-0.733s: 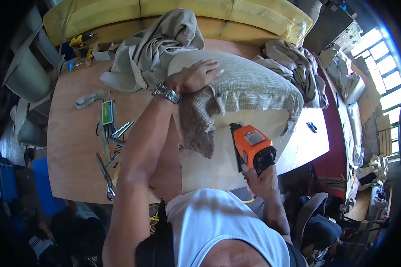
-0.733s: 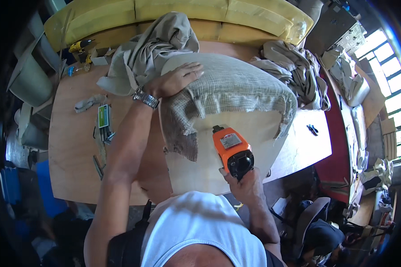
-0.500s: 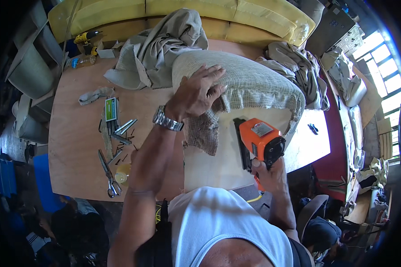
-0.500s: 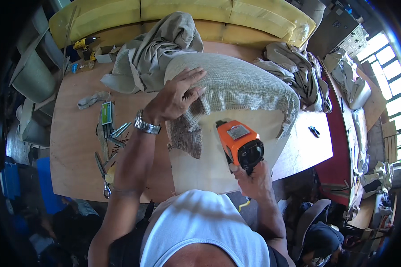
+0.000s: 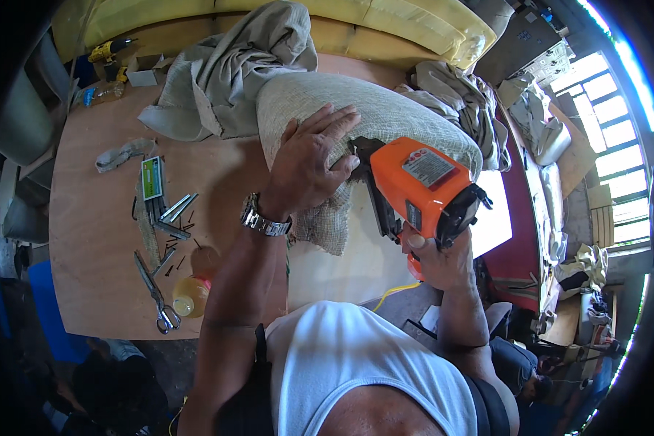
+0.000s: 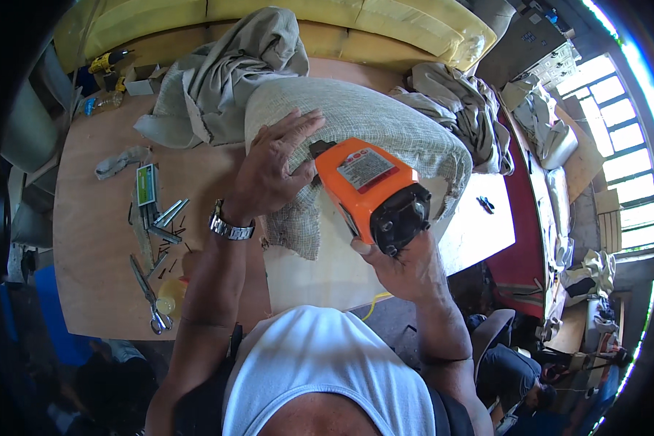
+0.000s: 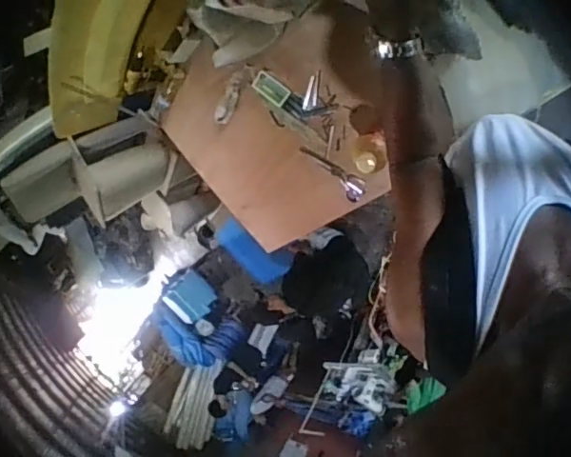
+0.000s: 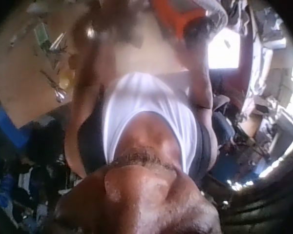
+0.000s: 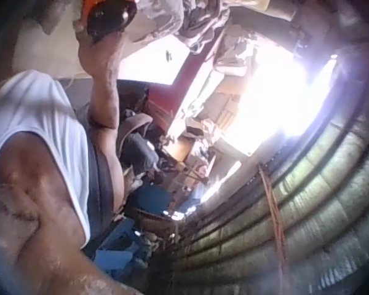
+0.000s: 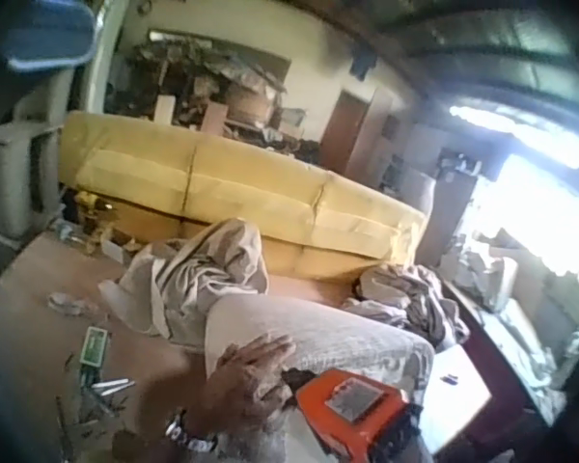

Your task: The person attaches a piece of fabric to a curved wooden furniture component using a staple gun. They repeatedly pull the fabric taut and fire staples along the edge to secure it.

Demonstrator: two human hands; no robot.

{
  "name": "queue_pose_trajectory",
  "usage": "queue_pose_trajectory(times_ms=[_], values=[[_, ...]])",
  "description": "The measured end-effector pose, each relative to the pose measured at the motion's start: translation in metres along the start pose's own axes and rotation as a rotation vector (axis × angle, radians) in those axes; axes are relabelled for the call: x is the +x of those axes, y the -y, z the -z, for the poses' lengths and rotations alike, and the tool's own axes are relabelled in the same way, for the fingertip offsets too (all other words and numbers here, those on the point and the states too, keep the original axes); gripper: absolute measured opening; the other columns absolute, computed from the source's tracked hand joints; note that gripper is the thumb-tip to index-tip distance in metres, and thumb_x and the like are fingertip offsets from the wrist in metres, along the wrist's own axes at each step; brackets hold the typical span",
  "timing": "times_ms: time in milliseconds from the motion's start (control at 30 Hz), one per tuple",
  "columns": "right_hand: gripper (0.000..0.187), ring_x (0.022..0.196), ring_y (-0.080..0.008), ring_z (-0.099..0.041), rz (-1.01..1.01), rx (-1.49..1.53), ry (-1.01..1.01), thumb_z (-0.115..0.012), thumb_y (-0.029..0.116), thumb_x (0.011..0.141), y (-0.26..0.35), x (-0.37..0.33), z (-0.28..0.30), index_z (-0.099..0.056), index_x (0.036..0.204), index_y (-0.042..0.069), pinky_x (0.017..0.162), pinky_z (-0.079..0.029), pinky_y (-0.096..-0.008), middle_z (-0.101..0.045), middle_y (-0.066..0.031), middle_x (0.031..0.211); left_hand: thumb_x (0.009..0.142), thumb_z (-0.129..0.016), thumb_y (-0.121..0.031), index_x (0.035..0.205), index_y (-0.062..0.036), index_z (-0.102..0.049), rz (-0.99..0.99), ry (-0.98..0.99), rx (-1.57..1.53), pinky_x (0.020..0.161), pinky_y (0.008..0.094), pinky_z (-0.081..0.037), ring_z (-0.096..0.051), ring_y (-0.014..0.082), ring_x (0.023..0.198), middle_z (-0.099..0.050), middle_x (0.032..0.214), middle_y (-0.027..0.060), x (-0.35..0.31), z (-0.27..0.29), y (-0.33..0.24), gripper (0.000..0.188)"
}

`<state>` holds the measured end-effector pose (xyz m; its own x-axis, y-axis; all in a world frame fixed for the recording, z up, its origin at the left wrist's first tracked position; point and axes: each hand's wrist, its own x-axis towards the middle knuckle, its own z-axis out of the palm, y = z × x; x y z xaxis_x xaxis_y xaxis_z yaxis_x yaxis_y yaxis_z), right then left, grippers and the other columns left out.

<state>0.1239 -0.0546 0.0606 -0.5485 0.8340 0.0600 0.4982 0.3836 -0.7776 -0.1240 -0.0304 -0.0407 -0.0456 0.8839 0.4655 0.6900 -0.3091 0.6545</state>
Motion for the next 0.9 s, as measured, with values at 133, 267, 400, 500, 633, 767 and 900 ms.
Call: queue_pose_trajectory(times_ms=[133,267,400,500,633,767,900], values=[[0.033,0.084,-0.0242,-0.068,0.079,-0.088,-0.019,-0.076,0.018,0.087,-0.008,0.003,-0.007,-0.065,0.113,0.001,0.076,-0.054,-0.0382,-0.069,-0.0121,0.096,0.078,-0.079,-0.024,0.152,-0.0107,-0.042,0.019,0.073,-0.160,0.123,0.0535,-0.017,-0.030,0.0317,0.151,-0.042,0.158,0.0114,-0.003,0.010,0.002,0.084],[0.033,0.065,-0.0157,-0.067,0.231,-0.136,-0.016,-0.070,0.017,0.091,-0.012,0.006,-0.012,-0.061,0.117,-0.001,0.060,-0.054,-0.0319,-0.066,-0.0061,0.080,0.073,-0.085,-0.037,0.155,-0.0071,-0.035,0.011,0.069,-0.327,0.124,0.0539,-0.012,-0.026,0.0324,0.153,-0.039,0.158,0.0191,-0.007,0.018,0.014,0.100],[0.033,0.069,-0.0192,-0.068,0.159,-0.089,-0.023,-0.072,0.015,0.089,-0.012,-0.003,-0.011,-0.062,0.117,0.000,0.063,-0.055,-0.0343,-0.067,-0.0085,0.086,0.074,-0.083,-0.050,0.154,-0.0052,-0.035,-0.038,0.105,-0.573,0.124,0.0520,-0.014,-0.026,0.0326,0.153,-0.039,0.157,0.0229,-0.012,0.021,0.030,0.104],[0.032,0.080,-0.0291,-0.071,0.078,-0.156,-0.038,-0.078,0.015,0.083,-0.014,-0.001,-0.014,-0.067,0.111,0.003,0.074,-0.056,-0.0397,-0.072,-0.0120,0.090,0.090,-0.068,-0.054,0.153,-0.0035,-0.037,-0.057,-0.014,-1.259,0.123,0.0472,-0.020,-0.032,0.0300,0.150,-0.043,0.156,0.0204,-0.019,0.008,0.050,0.087],[0.036,0.079,-0.0290,-0.070,0.079,-0.089,-0.027,-0.078,0.017,0.083,-0.021,-0.008,-0.012,-0.066,0.114,0.004,0.074,-0.056,-0.0399,-0.071,-0.0119,0.089,0.107,-0.039,-0.048,0.152,0.0015,-0.038,0.118,-0.418,-1.485,0.122,0.0414,-0.026,-0.035,0.0288,0.147,-0.041,0.156,0.0191,-0.042,-0.027,0.070,0.067],[0.043,0.074,-0.0245,-0.068,-0.069,-0.040,0.123,-0.079,0.026,0.082,-0.049,-0.040,0.015,-0.065,0.116,0.003,0.068,-0.054,-0.0381,-0.068,-0.0107,0.082,0.110,-0.035,-0.040,0.149,0.0018,-0.044,0.296,-0.477,-1.160,0.120,0.0382,-0.029,-0.039,0.0258,0.144,-0.045,0.154,0.0177,-0.073,-0.055,0.090,0.057],[0.042,0.062,-0.0188,-0.064,-0.315,-0.111,0.200,-0.080,0.032,0.080,-0.098,-0.104,0.039,-0.068,0.105,0.000,0.059,-0.050,-0.0352,-0.063,-0.0079,0.067,0.110,-0.032,-0.045,0.150,0.0054,-0.039,0.303,-0.292,-0.769,0.122,0.0406,-0.025,-0.039,0.0261,0.144,-0.044,0.154,0.0179,-0.052,-0.032,0.077,0.065]])
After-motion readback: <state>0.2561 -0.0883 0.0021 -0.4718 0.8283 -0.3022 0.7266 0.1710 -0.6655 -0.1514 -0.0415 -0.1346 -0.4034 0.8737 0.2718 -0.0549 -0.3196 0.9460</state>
